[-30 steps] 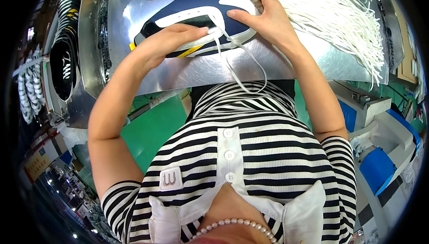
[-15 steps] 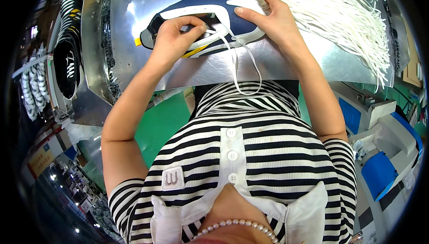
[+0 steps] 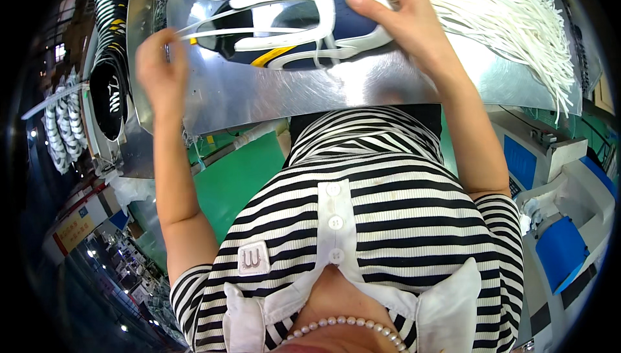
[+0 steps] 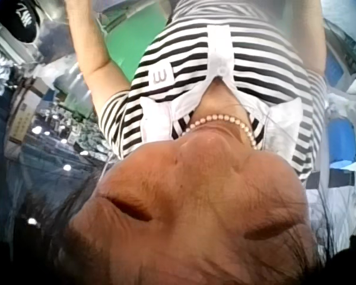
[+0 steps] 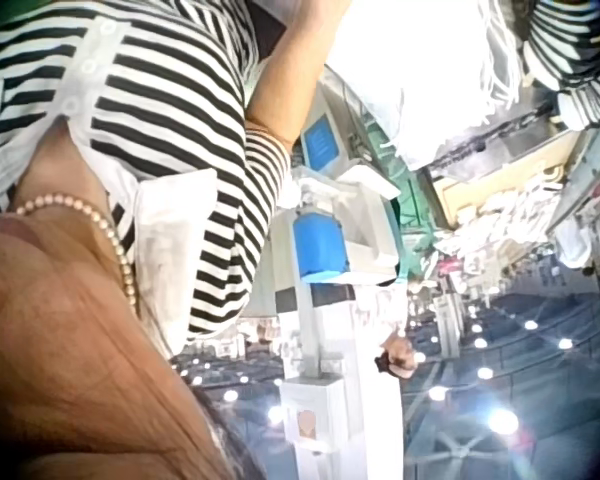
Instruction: The person laces several blue and white athletic shoes by hand. The person pulls white laces through the eyelets of each shoe, uses a small tool to push the laces into the shoe, and then stacks the laced shoes together.
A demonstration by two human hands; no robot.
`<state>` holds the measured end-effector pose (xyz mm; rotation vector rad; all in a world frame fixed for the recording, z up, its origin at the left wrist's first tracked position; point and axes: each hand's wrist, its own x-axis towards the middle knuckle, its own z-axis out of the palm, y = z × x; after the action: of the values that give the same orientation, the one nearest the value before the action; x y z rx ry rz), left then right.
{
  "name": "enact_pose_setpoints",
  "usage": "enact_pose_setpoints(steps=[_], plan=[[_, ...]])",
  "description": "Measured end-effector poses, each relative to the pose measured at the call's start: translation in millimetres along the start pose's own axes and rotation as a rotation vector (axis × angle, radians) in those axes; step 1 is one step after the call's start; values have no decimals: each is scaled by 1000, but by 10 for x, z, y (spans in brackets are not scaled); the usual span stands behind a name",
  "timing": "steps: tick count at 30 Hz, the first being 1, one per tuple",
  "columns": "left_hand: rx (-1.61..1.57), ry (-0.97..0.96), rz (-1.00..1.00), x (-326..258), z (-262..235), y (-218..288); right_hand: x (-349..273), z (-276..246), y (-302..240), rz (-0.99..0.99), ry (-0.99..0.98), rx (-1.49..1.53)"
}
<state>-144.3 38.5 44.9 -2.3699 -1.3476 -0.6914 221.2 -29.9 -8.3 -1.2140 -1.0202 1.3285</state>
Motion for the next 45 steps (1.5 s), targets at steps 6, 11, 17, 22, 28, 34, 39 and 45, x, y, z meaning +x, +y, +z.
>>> enact_pose_setpoints(steps=[6,11,17,22,28,34,39,45], plan=[[210,-77,-356,-26,-593,-287,-109,-315,-35,99,108,-70],[-1242,-331,-53,188,-344,958,-54,-290,182,-359,182,-1019],[-902,-126,-39,686,31,1329,-104,-220,-150,-195,247,-412],[-834,-181,34,584,283,1544,-64,105,-139,-191,-120,-227],[-515,-539,-165,482,116,1364,10,154,65,16,-19,89],[-1322,-1124,-1137,410,485,1300,58,261,190,51,-9,-165],[-1233,-836,-1000,275,557,1516,62,238,234,-42,9,-408],[-1249,-564,-950,175,436,1667,-54,226,103,-162,-127,-471]])
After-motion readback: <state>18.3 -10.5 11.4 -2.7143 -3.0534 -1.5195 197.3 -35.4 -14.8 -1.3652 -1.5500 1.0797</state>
